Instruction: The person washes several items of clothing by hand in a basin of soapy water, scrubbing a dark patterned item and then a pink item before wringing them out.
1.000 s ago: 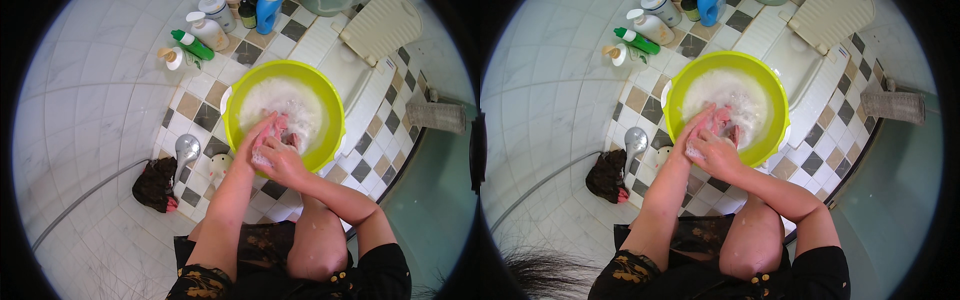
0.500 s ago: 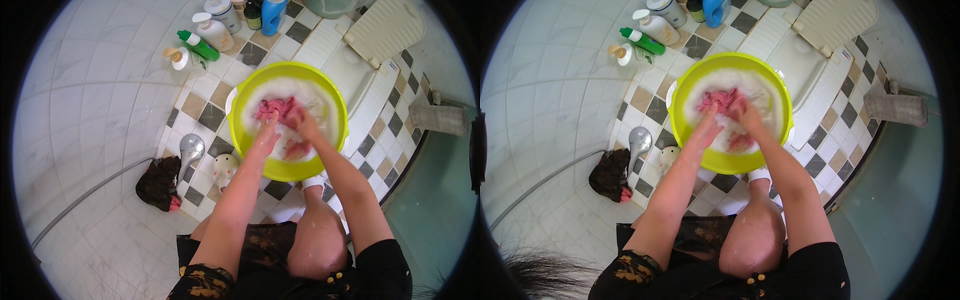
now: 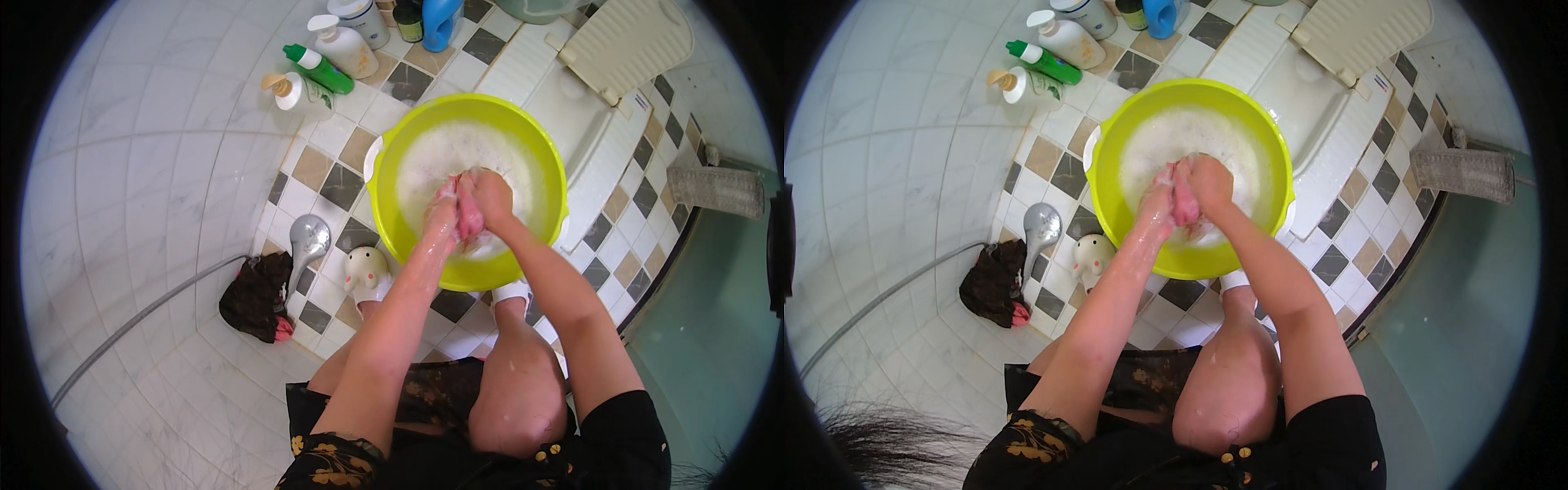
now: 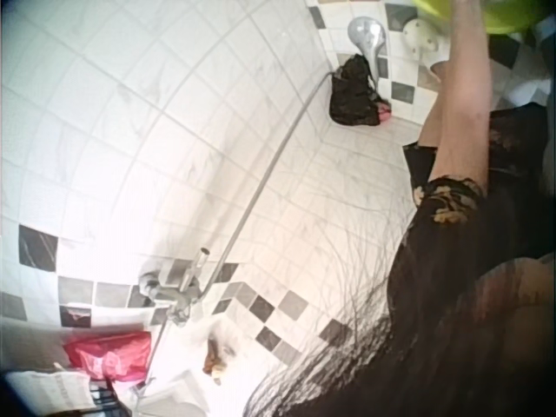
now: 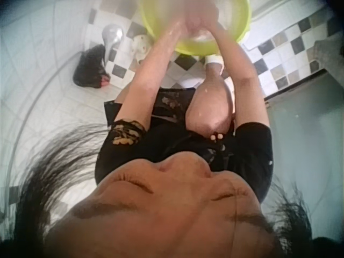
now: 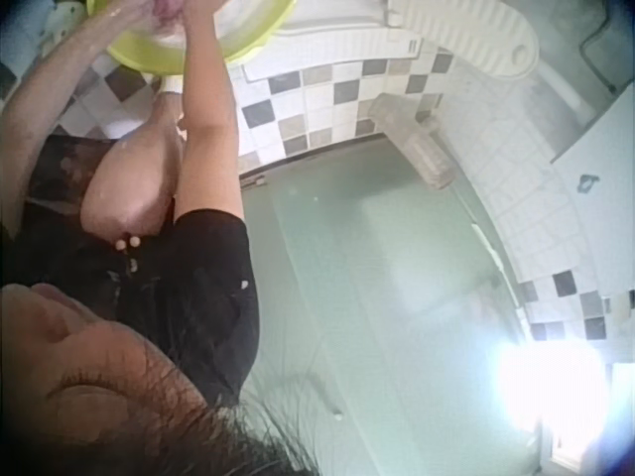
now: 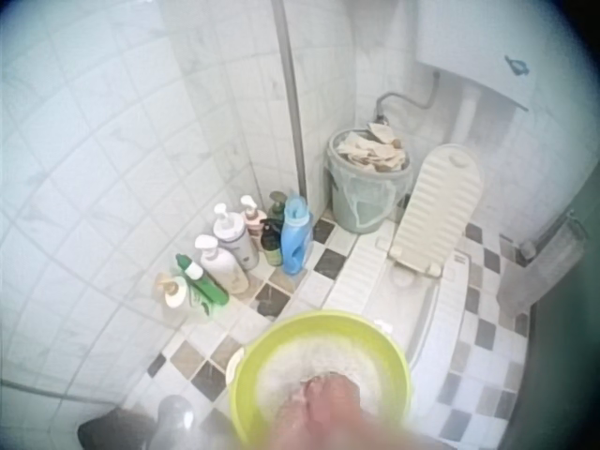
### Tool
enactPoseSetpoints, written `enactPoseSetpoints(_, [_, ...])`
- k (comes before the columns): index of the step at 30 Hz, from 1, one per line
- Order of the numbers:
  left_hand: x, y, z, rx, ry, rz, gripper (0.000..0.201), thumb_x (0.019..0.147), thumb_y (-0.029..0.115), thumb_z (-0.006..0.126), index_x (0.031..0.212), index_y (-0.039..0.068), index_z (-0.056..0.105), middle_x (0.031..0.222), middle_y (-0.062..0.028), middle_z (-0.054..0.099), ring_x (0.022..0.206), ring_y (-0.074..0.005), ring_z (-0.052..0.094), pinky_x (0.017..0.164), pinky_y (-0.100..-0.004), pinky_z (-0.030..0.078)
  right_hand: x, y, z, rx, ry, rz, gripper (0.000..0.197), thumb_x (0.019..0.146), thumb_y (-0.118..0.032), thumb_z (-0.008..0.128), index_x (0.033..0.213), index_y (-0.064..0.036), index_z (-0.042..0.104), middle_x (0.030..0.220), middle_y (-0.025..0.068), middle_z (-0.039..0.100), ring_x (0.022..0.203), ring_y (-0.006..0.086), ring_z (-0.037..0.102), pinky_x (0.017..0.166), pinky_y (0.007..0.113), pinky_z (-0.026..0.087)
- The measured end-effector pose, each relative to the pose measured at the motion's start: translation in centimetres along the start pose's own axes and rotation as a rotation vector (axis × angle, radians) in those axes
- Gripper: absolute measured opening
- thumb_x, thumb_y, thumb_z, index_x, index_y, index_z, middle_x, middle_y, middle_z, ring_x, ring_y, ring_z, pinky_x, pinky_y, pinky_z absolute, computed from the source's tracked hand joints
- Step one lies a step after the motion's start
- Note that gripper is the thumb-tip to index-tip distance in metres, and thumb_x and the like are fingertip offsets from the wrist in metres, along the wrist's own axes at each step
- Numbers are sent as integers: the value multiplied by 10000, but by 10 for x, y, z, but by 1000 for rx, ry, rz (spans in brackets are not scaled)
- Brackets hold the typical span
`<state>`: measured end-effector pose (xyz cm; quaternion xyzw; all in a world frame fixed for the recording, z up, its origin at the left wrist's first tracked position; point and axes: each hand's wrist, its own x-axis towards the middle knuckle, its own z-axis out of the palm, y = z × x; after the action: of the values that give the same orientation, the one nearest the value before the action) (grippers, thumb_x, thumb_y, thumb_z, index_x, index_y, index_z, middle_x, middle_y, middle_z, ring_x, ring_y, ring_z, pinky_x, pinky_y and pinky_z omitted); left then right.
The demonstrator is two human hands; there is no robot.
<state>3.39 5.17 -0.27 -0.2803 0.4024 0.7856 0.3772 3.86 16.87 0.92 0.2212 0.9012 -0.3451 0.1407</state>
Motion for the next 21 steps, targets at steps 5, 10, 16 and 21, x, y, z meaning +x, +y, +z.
enactPoseSetpoints(5, [6, 7, -15, 500, 198, 124, 589, 910, 298, 581, 1386, 71, 318, 1372, -80, 386, 1248, -227, 398, 1007, -388, 355, 35, 66, 29, 66, 321, 302, 419, 897, -414, 450, 1071, -72, 617, 1014, 215, 627, 941, 378, 605, 819, 453, 470])
enactPoseSetpoints(10, [0, 20, -8, 177, 142, 34, 771, 856, 474, 615, 1457, 186, 228, 1391, -68, 312, 1243, -266, 362, 1006, -461, 339, -8, 53, 54, 454, -73, -16, 325, 880, -319, 546, 1119, -105, 597, 1118, 227, 572, 997, 379, 570, 855, 441, 452])
enactPoseSetpoints(16, [-15, 31, -1, 133, -39, -286, 689, 892, 525, 526, 1438, 176, 291, 1386, -85, 329, 1201, -235, 401, 988, -417, 377, -105, -59, -22, 351, -64, -408, 177, 805, -257, 615, 906, -113, 632, 940, 147, 596, 817, 333, 619, 735, 439, 485])
enactPoseSetpoints(21, [2, 0, -32, 2, -240, -3, 424, 945, 295, 483, 1295, 58, 453, 1109, -73, 564, 989, -167, 551, 863, -308, 470, -50, -34, 11, 301, 122, -214, 156, 780, -253, 611, 869, -131, 650, 867, 147, 650, 692, 363, 622, 626, 459, 485])
